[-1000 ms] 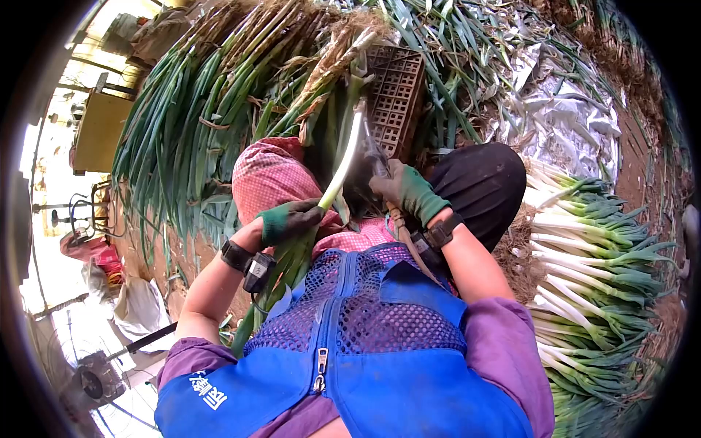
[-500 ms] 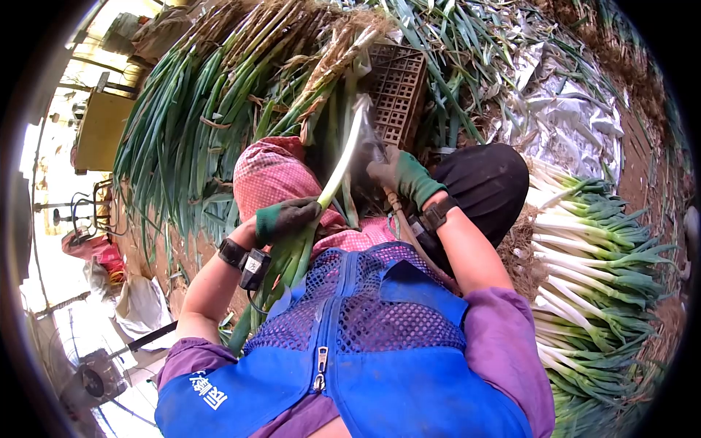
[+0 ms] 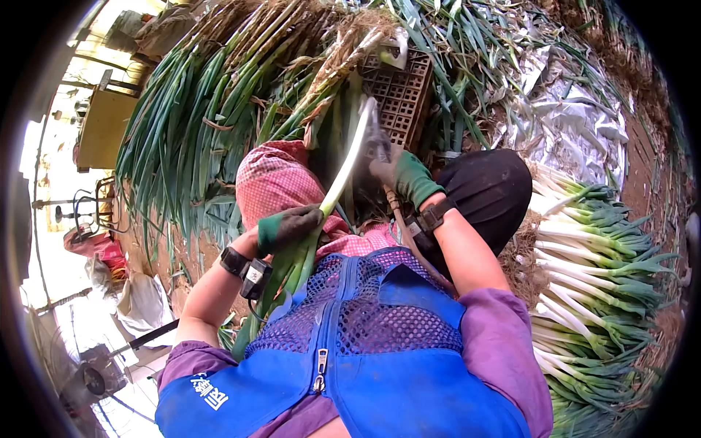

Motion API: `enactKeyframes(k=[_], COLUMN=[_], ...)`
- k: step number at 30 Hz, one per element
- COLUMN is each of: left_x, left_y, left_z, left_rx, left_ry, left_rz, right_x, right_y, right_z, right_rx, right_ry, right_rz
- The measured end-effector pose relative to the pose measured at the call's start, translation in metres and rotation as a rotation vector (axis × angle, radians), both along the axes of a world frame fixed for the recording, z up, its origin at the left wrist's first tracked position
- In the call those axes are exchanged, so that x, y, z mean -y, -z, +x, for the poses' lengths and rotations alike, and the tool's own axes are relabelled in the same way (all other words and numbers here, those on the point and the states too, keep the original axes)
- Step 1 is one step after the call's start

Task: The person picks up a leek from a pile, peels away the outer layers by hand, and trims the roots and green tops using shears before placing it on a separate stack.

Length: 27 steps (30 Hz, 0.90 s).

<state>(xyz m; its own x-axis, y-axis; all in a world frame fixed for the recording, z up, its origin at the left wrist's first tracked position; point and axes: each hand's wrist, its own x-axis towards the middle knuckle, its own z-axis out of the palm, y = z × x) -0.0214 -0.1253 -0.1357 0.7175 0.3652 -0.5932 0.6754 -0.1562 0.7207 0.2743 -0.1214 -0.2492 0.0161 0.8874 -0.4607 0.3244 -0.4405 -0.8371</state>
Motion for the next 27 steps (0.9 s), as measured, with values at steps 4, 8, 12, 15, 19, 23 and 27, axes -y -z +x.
enactKeyframes(k=[4, 8, 12, 15, 19, 23, 27], left_x=[-0.003, -0.054, -0.15, -0.211, -0.243, -0.253, -0.261], left_y=[-0.013, -0.035, -0.03, 0.002, 0.065, 0.093, 0.103], left_z=[0.008, -0.01, -0.011, 0.007, 0.044, 0.061, 0.035], left_rx=[-0.097, -0.108, 0.217, -0.046, -0.404, -0.57, -0.368], left_ry=[-0.09, -0.137, -0.574, -0.518, -0.399, -0.26, -0.385], left_rz=[-0.088, -0.073, 0.09, 0.537, 0.607, 0.656, 0.477], right_x=[0.01, 0.033, 0.037, 0.026, 0.015, 0.013, 0.009], right_y=[-0.016, -0.025, -0.005, 0.003, -0.019, 0.01, -0.008], right_z=[0.007, 0.005, 0.008, 0.008, -0.005, -0.011, -0.013], right_rx=[0.148, 0.151, 0.02, 0.022, 0.213, 0.212, 0.181], right_ry=[0.041, 0.018, 0.116, 0.135, 0.077, 0.067, 0.044], right_rz=[-0.093, 0.006, -0.042, -0.047, -0.094, -0.045, -0.12])
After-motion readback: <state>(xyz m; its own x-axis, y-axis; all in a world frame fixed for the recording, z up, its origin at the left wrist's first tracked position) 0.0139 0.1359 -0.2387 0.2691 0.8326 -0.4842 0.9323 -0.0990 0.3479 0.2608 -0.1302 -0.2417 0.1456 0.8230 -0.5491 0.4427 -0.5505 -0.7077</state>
